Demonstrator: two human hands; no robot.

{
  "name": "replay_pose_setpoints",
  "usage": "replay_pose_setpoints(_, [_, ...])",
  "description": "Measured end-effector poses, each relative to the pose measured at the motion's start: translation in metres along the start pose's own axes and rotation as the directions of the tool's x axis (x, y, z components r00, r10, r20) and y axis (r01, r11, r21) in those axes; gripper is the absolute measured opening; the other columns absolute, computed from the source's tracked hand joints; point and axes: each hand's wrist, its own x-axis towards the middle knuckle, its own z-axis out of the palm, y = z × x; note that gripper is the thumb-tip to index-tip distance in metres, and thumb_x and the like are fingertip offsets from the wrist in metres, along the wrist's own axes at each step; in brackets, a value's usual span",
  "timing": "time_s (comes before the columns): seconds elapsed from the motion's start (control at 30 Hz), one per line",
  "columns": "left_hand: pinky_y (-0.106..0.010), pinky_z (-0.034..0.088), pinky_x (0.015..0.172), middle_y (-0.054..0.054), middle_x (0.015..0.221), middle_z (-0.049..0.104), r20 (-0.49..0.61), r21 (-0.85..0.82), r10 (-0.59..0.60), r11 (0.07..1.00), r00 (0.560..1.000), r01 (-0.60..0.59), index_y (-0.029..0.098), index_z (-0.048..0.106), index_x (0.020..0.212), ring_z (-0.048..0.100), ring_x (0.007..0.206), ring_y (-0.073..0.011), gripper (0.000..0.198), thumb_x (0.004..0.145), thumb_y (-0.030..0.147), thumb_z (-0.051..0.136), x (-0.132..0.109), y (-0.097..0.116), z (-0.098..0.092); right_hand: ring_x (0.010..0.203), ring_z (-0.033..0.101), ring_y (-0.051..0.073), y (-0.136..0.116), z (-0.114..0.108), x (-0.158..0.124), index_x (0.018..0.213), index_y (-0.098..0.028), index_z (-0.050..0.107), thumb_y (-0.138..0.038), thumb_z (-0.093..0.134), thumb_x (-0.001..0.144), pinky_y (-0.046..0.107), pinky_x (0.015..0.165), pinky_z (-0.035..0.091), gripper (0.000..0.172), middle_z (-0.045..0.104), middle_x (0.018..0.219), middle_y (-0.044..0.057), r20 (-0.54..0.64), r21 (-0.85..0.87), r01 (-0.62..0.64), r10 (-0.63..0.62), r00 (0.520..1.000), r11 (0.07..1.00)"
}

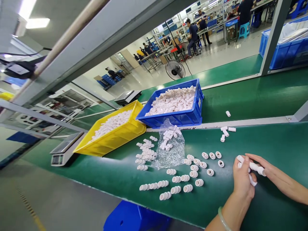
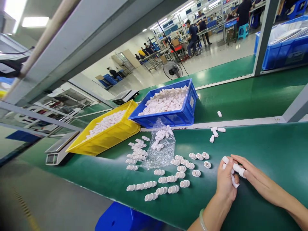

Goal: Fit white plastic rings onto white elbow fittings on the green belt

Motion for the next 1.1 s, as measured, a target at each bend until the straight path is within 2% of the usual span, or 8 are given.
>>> replay_pose_setpoints(0.1, [-0.014, 0.026, 0.035, -0.001, 0.074, 0.061, 0.024, 0.003, 0.013, 1.000, 1.000, -0.014, 0.015, 0.052, 0.090, 0.056, 0.053, -0.0077, 0.059, 0.064, 0.058, 0.084, -0.002, 0.002, 0.002, 0.145, 0.033, 0.027, 0.011, 0.001, 0.001, 0.153, -0.035, 0.036, -0.053, 0.039, 0.099, 0.047, 0.119, 0.029, 0.057, 0.035, 0.160, 0.002, 0.030, 0.072, -0.050, 0.048, 0.998, 0.996])
replay_pose_setpoints(0.33, [-0.014, 0.027, 0.039, 0.004, 0.059, 0.058, -0.024, 0.038, -0.003, 0.999, 1.000, 0.004, 0.020, 0.044, 0.093, 0.050, 0.042, -0.0073, 0.063, 0.068, 0.068, 0.076, -0.006, 0.001, 0.004, 0.146, 0.032, 0.028, 0.023, 0.007, 0.002, 0.153, -0.036, 0.031, -0.050, 0.059, 0.093, 0.050, 0.120, 0.028, 0.068, 0.032, 0.161, 0.004, 0.040, -0.110, 0.022, -0.018, 0.999, 0.994])
replay_pose_setpoints(0.57, [-0.014, 0.031, 0.040, -0.002, 0.078, 0.062, -0.040, -0.053, -0.073, 0.996, 0.997, 0.071, 0.017, 0.049, 0.093, 0.060, 0.058, -0.0096, 0.060, 0.066, 0.060, 0.082, -0.002, -0.001, 0.004, 0.126, 0.057, 0.031, 0.016, 0.005, 0.000, 0.139, -0.030, 0.048, -0.049, 0.074, 0.080, 0.044, 0.106, 0.050, 0.067, 0.056, 0.142, 0.010, -0.175, -0.173, 0.002, -0.032, 0.984, 0.985])
replay_pose_setpoints(0.77, [-0.012, 0.027, 0.033, 0.000, 0.074, 0.060, -0.021, -0.029, -0.190, 0.981, 0.982, 0.189, 0.015, 0.053, 0.089, 0.052, 0.051, -0.0055, 0.046, 0.066, 0.041, 0.084, -0.003, -0.004, 0.002, 0.120, 0.059, 0.032, 0.025, -0.002, -0.002, 0.129, -0.030, 0.049, -0.047, 0.076, 0.079, 0.048, 0.103, 0.051, 0.059, 0.059, 0.135, 0.012, -0.288, 0.004, 0.023, -0.021, 0.957, 1.000])
replay_pose_setpoints(0.87, [-0.013, 0.026, 0.030, -0.001, 0.072, 0.060, 0.059, 0.055, -0.241, 0.970, 0.969, 0.238, 0.015, 0.056, 0.089, 0.056, 0.051, -0.0084, 0.040, 0.068, 0.039, 0.080, -0.005, -0.008, 0.002, 0.090, 0.067, 0.024, 0.020, -0.009, 0.002, 0.135, -0.033, 0.045, -0.045, 0.069, 0.085, 0.040, 0.077, 0.062, 0.057, 0.058, 0.136, 0.012, -0.291, 0.277, 0.039, 0.045, 0.956, 0.960])
replay_pose_setpoints(0.93, [-0.013, 0.025, 0.029, -0.004, 0.079, 0.063, 0.114, 0.088, -0.264, 0.963, 0.958, 0.255, 0.014, 0.058, 0.091, 0.063, 0.057, -0.0116, 0.039, 0.069, 0.039, 0.078, -0.006, -0.009, 0.002, 0.076, 0.065, 0.020, 0.013, -0.016, 0.008, 0.138, -0.034, 0.046, -0.050, 0.058, 0.091, 0.035, 0.062, 0.061, 0.051, 0.060, 0.133, 0.012, -0.264, 0.433, 0.009, 0.117, 0.957, 0.902])
replay_pose_setpoints(1.0, [-0.013, 0.027, 0.029, -0.006, 0.084, 0.065, 0.149, 0.104, -0.288, 0.956, 0.946, 0.275, 0.013, 0.060, 0.092, 0.066, 0.060, -0.0129, 0.040, 0.067, 0.038, 0.079, -0.007, -0.011, 0.003, 0.081, 0.065, 0.020, 0.004, -0.023, 0.016, 0.132, -0.034, 0.056, -0.054, 0.050, 0.094, 0.032, 0.064, 0.060, 0.043, 0.061, 0.133, 0.010, -0.278, 0.488, -0.033, 0.191, 0.941, 0.872])
replay_pose_setpoints(1.1, [-0.013, 0.028, 0.028, -0.008, 0.082, 0.067, 0.190, 0.179, -0.335, 0.936, 0.923, 0.303, 0.013, 0.062, 0.088, 0.065, 0.056, -0.0127, 0.038, 0.065, 0.037, 0.079, -0.006, -0.019, 0.001, 0.103, 0.065, 0.023, -0.015, -0.027, 0.033, 0.116, -0.033, 0.064, -0.056, 0.056, 0.092, 0.032, 0.083, 0.059, 0.035, 0.064, 0.130, 0.006, -0.305, 0.363, -0.055, 0.175, 0.936, 0.930])
